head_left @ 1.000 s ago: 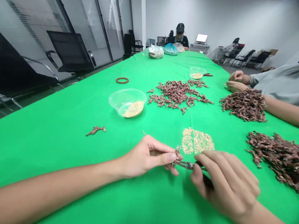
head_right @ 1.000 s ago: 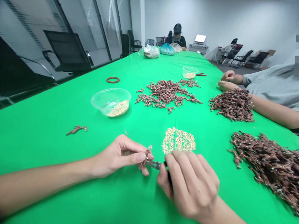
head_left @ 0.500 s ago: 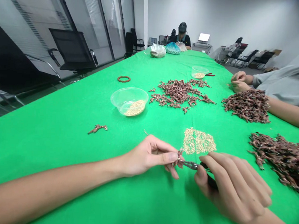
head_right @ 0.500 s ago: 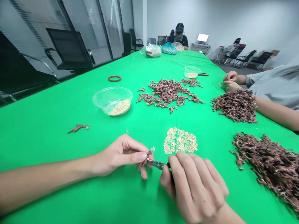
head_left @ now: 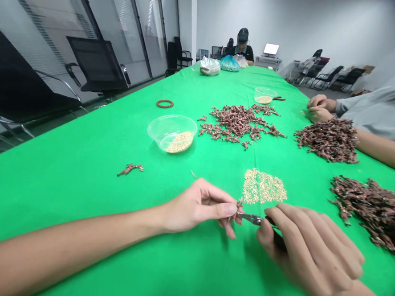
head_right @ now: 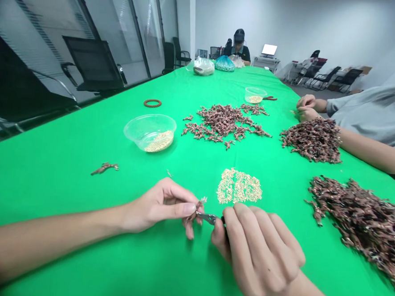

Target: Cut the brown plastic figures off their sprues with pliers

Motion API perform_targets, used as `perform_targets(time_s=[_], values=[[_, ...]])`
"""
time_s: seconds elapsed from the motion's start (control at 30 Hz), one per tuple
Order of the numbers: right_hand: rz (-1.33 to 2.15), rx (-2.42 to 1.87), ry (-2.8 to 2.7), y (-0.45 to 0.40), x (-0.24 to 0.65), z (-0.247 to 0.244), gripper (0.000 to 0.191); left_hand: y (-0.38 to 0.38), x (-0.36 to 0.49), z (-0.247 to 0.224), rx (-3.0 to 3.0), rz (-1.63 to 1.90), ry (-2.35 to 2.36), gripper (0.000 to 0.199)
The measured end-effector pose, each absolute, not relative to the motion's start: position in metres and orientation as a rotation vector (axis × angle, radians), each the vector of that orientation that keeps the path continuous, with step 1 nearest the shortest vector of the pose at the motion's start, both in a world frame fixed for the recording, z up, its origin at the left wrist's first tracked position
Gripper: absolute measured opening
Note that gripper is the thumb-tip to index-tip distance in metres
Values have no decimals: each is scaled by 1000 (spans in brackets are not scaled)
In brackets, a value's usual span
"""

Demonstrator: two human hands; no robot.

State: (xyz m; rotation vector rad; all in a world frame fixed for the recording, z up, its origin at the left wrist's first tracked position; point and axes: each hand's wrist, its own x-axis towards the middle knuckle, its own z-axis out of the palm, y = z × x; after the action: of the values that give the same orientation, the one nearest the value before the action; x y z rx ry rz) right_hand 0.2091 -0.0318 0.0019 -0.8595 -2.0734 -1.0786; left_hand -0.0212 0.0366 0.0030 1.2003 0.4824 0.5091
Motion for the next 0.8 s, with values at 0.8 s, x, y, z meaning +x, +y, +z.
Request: perform_targets(time_s=[0.8], values=[[390,-1502,-1842,-31,191,17,35,31,-17,-3,1312,697,668,29]])
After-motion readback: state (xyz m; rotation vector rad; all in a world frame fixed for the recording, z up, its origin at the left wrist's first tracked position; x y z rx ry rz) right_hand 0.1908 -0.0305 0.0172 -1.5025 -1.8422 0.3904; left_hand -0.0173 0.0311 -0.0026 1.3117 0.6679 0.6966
